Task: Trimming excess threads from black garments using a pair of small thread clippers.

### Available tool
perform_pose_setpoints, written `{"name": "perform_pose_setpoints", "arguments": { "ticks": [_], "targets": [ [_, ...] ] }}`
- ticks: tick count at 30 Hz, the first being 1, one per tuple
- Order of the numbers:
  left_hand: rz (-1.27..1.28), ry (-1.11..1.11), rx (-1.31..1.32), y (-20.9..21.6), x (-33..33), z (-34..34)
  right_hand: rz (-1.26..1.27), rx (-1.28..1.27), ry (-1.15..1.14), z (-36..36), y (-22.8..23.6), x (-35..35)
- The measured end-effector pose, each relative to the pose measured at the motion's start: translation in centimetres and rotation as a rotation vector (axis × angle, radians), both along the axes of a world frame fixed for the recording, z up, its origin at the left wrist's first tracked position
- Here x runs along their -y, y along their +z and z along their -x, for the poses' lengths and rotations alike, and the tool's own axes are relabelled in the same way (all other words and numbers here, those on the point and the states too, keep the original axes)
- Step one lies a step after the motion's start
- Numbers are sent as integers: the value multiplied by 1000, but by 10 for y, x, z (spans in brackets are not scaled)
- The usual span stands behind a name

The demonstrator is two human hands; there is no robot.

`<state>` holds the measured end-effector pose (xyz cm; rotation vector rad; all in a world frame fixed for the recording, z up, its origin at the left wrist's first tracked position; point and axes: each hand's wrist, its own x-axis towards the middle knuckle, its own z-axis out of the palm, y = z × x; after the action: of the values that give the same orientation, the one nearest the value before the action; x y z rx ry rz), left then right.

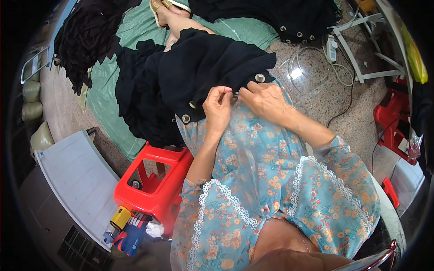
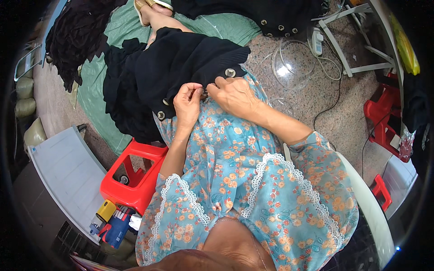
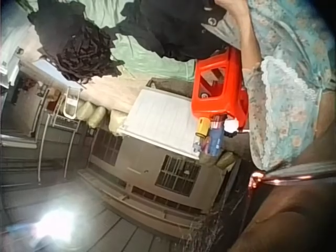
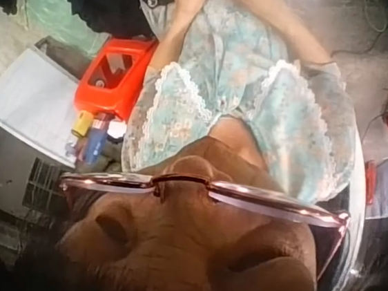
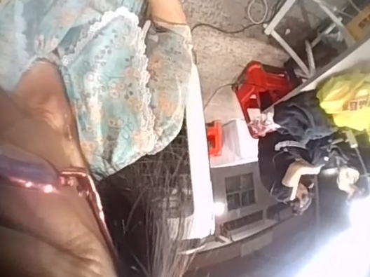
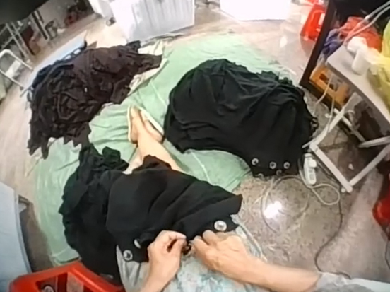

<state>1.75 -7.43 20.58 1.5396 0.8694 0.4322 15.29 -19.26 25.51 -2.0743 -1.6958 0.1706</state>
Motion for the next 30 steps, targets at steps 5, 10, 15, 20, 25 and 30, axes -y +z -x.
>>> {"name": "perform_pose_setpoints", "arguments": {
  "ticks": [5,10,15,20,25,30],
  "targets": [
    [18,3,-19,0,1,-1,-5,20,10,1,-4,-2],
    [-10,-1,-5,0,1,-2,16,31,22,1,-3,-3],
    [-6,-5,-2,0,2,-2,39,32,28,1,-1,-3],
    [-1,-12,-5,0,1,-2,-71,-22,-64,-1,-7,0],
    [65,6,20,6,2,-3,-120,-89,-197,-6,-4,4],
    [67,0,20,1,0,-2,-88,-73,-104,2,2,3]
  ]
}}
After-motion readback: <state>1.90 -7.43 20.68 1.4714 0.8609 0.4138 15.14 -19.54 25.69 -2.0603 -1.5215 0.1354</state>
